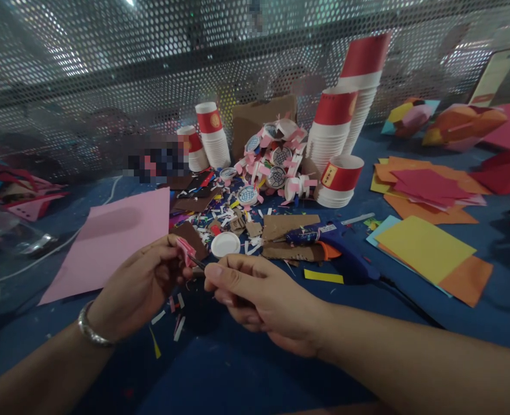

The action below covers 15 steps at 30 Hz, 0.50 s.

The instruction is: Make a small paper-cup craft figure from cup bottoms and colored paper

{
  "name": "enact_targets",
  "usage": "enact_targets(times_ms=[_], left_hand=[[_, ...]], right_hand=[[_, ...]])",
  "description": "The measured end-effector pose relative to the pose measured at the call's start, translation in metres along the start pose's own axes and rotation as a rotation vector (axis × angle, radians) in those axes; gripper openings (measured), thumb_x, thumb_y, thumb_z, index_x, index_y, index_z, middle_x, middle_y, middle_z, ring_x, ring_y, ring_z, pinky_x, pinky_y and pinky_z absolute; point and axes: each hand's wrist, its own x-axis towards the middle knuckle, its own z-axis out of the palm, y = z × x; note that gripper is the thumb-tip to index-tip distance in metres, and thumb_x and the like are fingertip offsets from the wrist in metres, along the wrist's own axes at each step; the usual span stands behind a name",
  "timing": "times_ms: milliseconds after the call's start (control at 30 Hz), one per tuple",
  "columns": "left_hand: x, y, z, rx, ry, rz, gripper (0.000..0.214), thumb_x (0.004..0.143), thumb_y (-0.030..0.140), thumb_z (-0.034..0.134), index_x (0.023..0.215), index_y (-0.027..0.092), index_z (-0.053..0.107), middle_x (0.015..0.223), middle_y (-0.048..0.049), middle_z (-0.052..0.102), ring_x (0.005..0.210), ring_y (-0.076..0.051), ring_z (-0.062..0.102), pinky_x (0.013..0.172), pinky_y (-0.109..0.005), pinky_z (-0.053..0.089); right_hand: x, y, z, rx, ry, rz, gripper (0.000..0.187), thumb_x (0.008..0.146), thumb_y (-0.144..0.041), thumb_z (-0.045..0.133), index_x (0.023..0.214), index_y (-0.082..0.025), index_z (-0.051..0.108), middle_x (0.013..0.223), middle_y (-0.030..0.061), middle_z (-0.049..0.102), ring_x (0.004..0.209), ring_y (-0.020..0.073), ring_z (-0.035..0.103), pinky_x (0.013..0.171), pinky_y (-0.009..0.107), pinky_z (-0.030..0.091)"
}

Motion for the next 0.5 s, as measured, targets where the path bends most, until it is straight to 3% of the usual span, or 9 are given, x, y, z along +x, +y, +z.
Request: enact_targets(times_ms=[233, 500], left_hand=[[-0.0030, 0.0022, 0.0022, -0.080, 0.011, -0.092, 0.022, 0.085, 0.011, 0.053, 0.071, 0.014, 0.069, 0.067, -0.0006, 0.063, 0.059, -0.008, 0.061, 0.055, -0.016, 0.051], [-0.0031, 0.0004, 0.0018, -0.089, -0.030, -0.093, 0.018, 0.086, 0.013, 0.056, 0.074, 0.014, 0.070, 0.068, -0.0003, 0.065, 0.061, -0.009, 0.062, 0.056, -0.016, 0.052]], right_hand=[[0.0002, 0.0007, 0.0001, 0.029, -0.013, 0.011, 0.032, 0.095, -0.046, 0.065, 0.088, -0.015, 0.060, 0.065, -0.0073, 0.044, 0.042, -0.0005, 0.027, 0.038, 0.017, 0.010], [0.0011, 0.0004, 0.0003, 0.032, -0.014, 0.009, 0.030, 0.095, -0.044, 0.064, 0.088, -0.015, 0.061, 0.065, -0.0070, 0.044, 0.041, -0.0007, 0.027, 0.038, 0.017, 0.010]])
